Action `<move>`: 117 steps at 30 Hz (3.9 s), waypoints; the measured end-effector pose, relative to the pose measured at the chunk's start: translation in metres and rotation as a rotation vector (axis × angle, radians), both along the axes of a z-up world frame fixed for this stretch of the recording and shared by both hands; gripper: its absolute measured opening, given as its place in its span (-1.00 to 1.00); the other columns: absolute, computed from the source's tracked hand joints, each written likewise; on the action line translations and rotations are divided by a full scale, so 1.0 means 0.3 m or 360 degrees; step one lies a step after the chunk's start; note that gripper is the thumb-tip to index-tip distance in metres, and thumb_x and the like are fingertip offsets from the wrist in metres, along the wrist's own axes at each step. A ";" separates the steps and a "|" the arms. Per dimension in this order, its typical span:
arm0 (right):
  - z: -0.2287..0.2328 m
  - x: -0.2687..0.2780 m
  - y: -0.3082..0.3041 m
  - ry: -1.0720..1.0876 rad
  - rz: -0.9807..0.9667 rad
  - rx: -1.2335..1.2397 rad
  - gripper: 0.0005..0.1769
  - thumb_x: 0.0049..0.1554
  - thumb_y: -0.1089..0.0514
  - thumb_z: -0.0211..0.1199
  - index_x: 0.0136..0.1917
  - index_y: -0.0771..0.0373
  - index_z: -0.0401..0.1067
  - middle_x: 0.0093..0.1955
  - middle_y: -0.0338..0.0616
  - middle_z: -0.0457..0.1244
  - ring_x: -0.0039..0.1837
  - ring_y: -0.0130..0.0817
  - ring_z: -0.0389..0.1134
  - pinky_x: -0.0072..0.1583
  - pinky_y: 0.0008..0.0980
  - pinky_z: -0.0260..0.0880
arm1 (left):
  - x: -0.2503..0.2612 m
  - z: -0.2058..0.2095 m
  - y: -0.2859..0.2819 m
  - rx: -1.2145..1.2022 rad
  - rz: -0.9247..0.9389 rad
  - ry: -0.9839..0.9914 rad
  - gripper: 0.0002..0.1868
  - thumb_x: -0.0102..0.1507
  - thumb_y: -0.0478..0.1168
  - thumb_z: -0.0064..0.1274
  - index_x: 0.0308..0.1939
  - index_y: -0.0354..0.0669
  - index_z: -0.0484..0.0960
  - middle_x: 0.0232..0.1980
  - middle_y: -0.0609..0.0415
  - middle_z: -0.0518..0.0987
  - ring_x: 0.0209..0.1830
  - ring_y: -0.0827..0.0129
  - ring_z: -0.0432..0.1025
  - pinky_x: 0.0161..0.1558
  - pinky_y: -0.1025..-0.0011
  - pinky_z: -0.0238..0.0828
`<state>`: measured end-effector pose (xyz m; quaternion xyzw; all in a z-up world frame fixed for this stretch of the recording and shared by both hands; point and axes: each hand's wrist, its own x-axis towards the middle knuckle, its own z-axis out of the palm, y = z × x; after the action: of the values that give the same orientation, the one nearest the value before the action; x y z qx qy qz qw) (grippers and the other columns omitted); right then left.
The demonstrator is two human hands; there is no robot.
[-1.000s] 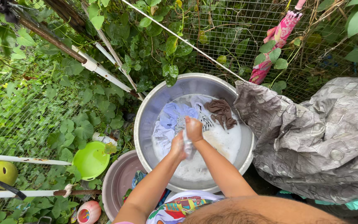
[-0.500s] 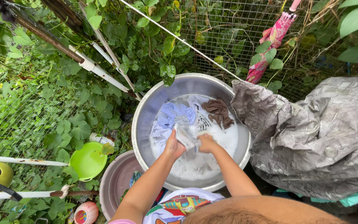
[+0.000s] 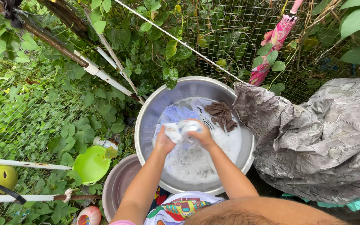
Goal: The person hand washes clothes by lathering, scrubbing, and wringing garments in a basin filled with soapy water.
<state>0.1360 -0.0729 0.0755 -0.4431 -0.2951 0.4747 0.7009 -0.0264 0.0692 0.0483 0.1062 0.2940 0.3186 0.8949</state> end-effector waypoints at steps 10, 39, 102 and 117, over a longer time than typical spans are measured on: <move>-0.005 -0.200 0.107 -0.1590 -0.0865 0.0517 -0.73 0.08 0.15 0.38 0.02 0.26 0.44 -0.02 0.01 0.37 0.01 0.04 0.45 0.08 -0.15 0.45 | 0.261 -0.137 -0.097 0.0233 -0.0203 0.0604 -0.53 0.40 0.13 -0.23 0.01 -0.21 0.49 -0.06 0.00 0.46 -0.10 0.17 0.33 -0.07 0.13 0.26; -0.274 -0.061 -0.081 0.0854 -0.0069 -0.1021 -0.17 0.33 -0.58 -0.09 -0.13 0.29 0.26 0.04 0.14 0.40 0.19 -0.05 0.37 0.25 -0.07 0.34 | -0.057 0.160 -0.031 0.0303 -0.1028 0.0375 -0.33 0.42 0.24 -0.28 0.34 -0.21 0.44 0.20 -0.08 0.62 0.11 0.13 0.55 0.17 0.10 0.49; 0.111 -0.132 0.194 -0.1844 -0.1088 0.0493 -0.54 0.14 -0.09 0.21 -0.45 0.23 0.35 -0.41 -0.01 0.22 -0.32 -0.10 0.26 -0.19 -0.08 0.27 | 0.243 0.070 -0.118 0.0360 -0.0743 0.0443 -0.63 0.36 0.06 -0.10 0.05 -0.10 0.53 0.02 0.03 0.57 -0.03 0.28 0.48 0.06 0.19 0.42; 0.009 0.009 0.148 -0.1943 -0.0786 0.0333 -0.62 0.31 0.01 0.10 -0.28 0.23 0.44 -0.32 -0.02 0.27 -0.26 -0.12 0.27 -0.20 -0.19 0.23 | 0.129 0.153 -0.154 0.0489 -0.0951 0.0717 -0.60 0.35 0.17 -0.16 -0.12 -0.04 0.55 -0.15 0.08 0.59 -0.19 0.32 0.50 -0.13 0.20 0.50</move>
<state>0.1387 -0.0284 0.0781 -0.6165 -0.5735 -0.0671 0.5353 0.0122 0.0230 0.0942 0.3867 0.3878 0.0536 0.8350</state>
